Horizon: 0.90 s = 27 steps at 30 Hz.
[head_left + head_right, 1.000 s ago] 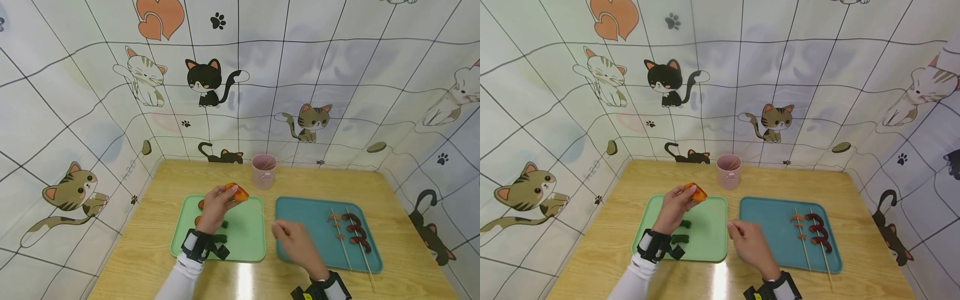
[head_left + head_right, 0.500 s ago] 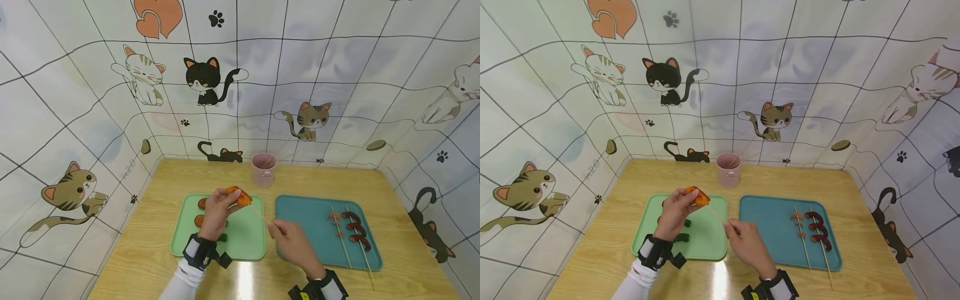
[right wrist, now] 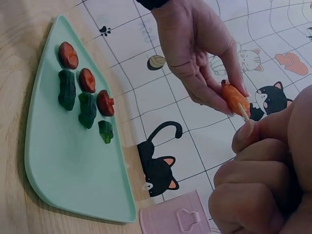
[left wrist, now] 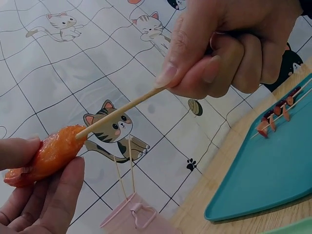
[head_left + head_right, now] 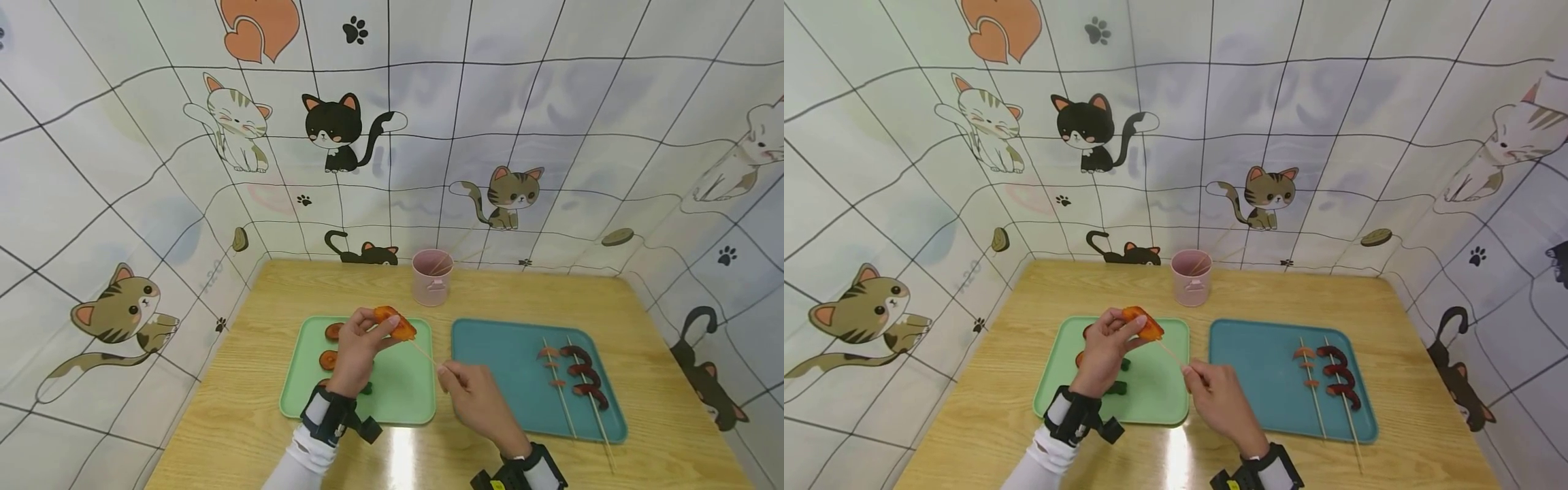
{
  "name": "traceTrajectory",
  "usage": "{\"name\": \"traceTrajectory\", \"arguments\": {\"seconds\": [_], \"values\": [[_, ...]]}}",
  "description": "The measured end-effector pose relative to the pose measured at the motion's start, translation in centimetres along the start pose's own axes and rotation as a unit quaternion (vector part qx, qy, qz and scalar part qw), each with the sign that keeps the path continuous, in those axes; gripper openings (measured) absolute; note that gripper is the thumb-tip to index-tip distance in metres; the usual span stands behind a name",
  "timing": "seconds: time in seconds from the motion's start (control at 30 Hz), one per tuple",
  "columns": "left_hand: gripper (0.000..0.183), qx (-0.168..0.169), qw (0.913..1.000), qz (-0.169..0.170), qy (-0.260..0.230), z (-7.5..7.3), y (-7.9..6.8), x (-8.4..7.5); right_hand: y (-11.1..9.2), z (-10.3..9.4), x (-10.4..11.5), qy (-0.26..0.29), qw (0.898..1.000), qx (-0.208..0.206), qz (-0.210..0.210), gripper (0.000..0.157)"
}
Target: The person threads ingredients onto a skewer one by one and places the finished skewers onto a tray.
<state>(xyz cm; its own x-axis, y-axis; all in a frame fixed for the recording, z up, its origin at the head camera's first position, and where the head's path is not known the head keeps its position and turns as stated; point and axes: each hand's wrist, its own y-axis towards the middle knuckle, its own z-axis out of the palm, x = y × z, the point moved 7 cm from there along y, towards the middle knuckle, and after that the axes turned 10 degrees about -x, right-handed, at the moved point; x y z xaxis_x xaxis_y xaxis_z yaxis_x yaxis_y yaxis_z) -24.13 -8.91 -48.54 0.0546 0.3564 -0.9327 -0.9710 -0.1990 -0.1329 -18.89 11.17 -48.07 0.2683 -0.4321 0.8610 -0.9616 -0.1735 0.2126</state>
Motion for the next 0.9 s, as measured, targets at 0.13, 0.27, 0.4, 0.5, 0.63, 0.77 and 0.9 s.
{"name": "traceTrajectory", "arguments": {"seconds": [0.13, 0.27, 0.4, 0.5, 0.63, 0.77, 0.9], "values": [[0.028, 0.007, 0.9999, 0.009, 0.004, 0.1, -0.1, 0.0, -0.2, 0.2, -0.3, 0.008, 1.0, -0.001, 0.007, 0.042], [0.029, 0.014, 0.9996, 0.012, 0.019, 0.6, -0.3, 0.3, -0.3, 0.4, -0.4, 0.018, 1.0, -0.011, 0.016, 0.042], [0.03, 0.049, 0.9984, 0.003, 0.029, 1.9, -1.2, 1.2, -0.1, 0.7, -0.4, 0.028, 0.999, -0.028, 0.032, 0.041], [0.029, 0.062, 0.9978, -0.01, 0.02, 2.6, -1.8, 2.0, 0.2, 0.9, -0.3, 0.036, 0.998, -0.041, 0.042, 0.042], [0.027, 0.046, 0.9988, -0.017, 0.001, 2.7, -2.2, 2.5, 0.5, 1.1, -0.4, 0.038, 0.997, -0.045, 0.051, 0.042], [0.026, 0.04, 0.999, -0.018, -0.001, 2.6, -2.2, 2.6, 0.6, 1.2, -0.5, 0.044, 0.997, -0.04, 0.055, 0.042], [0.029, 0.041, 0.9989, -0.023, 0.001, 2.7, -2.0, 2.7, 0.7, 1.1, -0.5, 0.05, 0.997, -0.039, 0.05, 0.042]]}}
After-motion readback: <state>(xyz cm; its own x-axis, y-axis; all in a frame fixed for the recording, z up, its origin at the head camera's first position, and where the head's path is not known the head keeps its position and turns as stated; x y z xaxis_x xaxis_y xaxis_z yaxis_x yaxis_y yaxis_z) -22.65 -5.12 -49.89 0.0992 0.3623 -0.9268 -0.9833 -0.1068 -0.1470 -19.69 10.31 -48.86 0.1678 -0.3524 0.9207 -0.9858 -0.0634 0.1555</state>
